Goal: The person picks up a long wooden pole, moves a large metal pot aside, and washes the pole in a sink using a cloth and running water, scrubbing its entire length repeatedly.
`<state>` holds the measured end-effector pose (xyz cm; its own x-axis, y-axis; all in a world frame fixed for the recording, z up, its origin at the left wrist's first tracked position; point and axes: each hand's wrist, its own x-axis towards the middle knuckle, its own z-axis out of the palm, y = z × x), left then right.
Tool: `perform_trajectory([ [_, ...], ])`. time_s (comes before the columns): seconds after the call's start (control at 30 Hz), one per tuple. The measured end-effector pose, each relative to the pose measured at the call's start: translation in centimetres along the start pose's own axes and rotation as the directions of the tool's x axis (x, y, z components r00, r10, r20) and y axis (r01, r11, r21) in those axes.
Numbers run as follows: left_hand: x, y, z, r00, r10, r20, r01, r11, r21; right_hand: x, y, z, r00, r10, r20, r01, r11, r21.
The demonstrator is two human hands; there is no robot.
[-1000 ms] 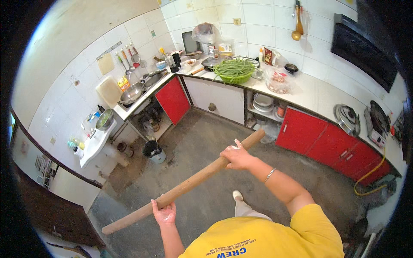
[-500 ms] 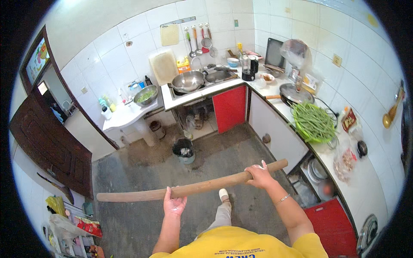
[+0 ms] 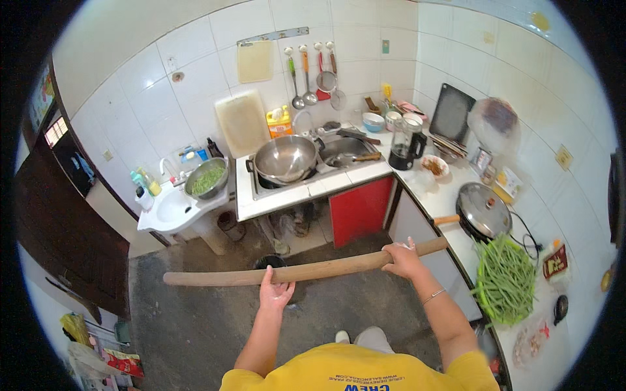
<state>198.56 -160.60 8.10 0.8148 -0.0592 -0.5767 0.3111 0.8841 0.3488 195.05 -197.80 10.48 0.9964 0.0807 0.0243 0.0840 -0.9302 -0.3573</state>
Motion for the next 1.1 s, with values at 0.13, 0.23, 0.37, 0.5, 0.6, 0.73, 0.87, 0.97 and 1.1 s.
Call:
perform_trajectory([
  [0.13, 8.5, 1.1, 6.0, 0.998, 0.02, -0.058, -0.022, 1.0, -0.023, 9.9, 3.1, 0.1, 1.0, -0.017, -0.024, 0.016, 1.0, -0.015],
  [0.23, 15.6, 2.6, 9.0, 0.991, 0.055, -0.119, -0.058, 0.998, -0.021, 18.7, 4.8, 0.4, 0.999, -0.044, -0.01, 0.044, 0.999, 0.011],
  [0.37, 26.1, 3.8, 12.0, 0.989, 0.049, -0.14, -0.054, 0.998, -0.031, 30.8, 7.5, 1.1, 0.993, -0.094, 0.078, 0.093, 0.996, 0.014],
  [0.5, 35.9, 4.0, 13.9, 0.954, 0.013, -0.298, 0.007, 0.998, 0.067, 41.6, 11.8, 4.6, 0.976, -0.099, 0.193, 0.091, 0.995, 0.049],
  [0.6, 41.3, 3.1, 14.3, 0.934, 0.011, -0.358, 0.021, 0.996, 0.084, 47.3, 14.3, 6.2, 0.953, -0.116, 0.279, 0.115, 0.993, 0.02],
  [0.73, 44.9, 2.3, 15.0, 0.87, 0.049, -0.491, 0.047, 0.982, 0.181, 51.5, 16.8, 8.0, 0.939, -0.169, 0.3, 0.183, 0.983, -0.019],
  [0.87, 46.4, 2.0, 13.3, 0.864, 0.079, -0.498, 0.045, 0.972, 0.231, 53.1, 16.7, 8.4, 0.932, -0.191, 0.307, 0.19, 0.981, 0.032],
  [0.97, 46.8, 2.3, 14.0, 0.841, 0.101, -0.532, 0.069, 0.954, 0.29, 53.6, 17.3, 8.8, 0.937, -0.217, 0.273, 0.214, 0.976, 0.041],
  [1.1, 46.5, 3.2, 13.1, 0.843, 0.138, -0.52, 0.094, 0.914, 0.396, 53.4, 16.8, 9.4, 0.936, -0.219, 0.275, 0.212, 0.976, 0.054],
])
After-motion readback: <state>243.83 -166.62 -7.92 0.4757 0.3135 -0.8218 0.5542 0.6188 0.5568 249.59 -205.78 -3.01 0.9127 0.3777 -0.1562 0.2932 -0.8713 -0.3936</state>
